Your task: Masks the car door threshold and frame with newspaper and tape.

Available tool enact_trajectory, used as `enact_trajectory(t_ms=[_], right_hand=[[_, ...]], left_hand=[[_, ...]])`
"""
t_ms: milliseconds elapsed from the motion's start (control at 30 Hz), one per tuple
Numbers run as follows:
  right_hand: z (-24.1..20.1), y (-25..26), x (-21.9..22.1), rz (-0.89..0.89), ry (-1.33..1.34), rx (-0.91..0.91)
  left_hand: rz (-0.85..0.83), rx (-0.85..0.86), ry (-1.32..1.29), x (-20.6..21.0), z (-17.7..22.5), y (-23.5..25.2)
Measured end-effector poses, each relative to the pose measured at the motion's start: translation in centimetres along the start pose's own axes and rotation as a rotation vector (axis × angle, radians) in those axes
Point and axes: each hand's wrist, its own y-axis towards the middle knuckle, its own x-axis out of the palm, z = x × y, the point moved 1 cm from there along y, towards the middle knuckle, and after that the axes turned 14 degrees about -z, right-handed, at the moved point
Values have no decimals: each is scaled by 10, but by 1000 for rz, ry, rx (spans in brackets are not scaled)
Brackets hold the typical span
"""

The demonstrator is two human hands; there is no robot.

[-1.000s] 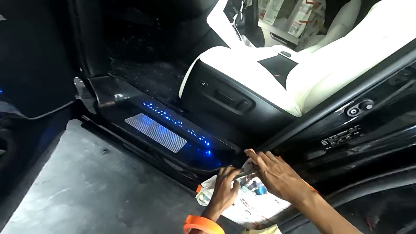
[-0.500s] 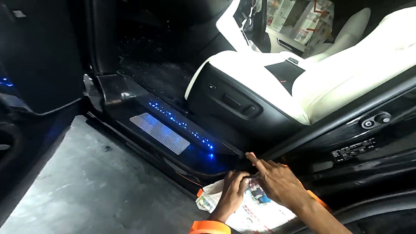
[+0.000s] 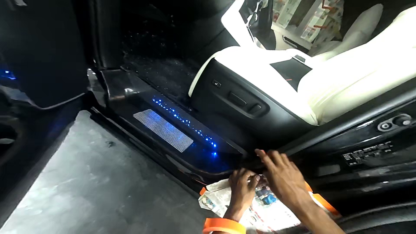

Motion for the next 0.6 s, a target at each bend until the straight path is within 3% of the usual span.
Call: enact_trajectory(t_ms=[67, 133, 300, 433, 600], right_hand=[[16, -4, -10, 196, 137, -43], [23, -8, -17, 280, 183, -33], [-1, -16, 8, 243, 1, 13], [-9, -9, 28, 229, -149, 111], [-13, -7, 32, 200, -233, 190]], left_hand=[[13, -104, -26, -5, 8, -1], [26, -153, -83, -7, 16, -2], [-45, -80, -117, -10, 31, -3], [44, 18, -21, 2, 26, -6], [79, 10, -194, 6, 21, -9]])
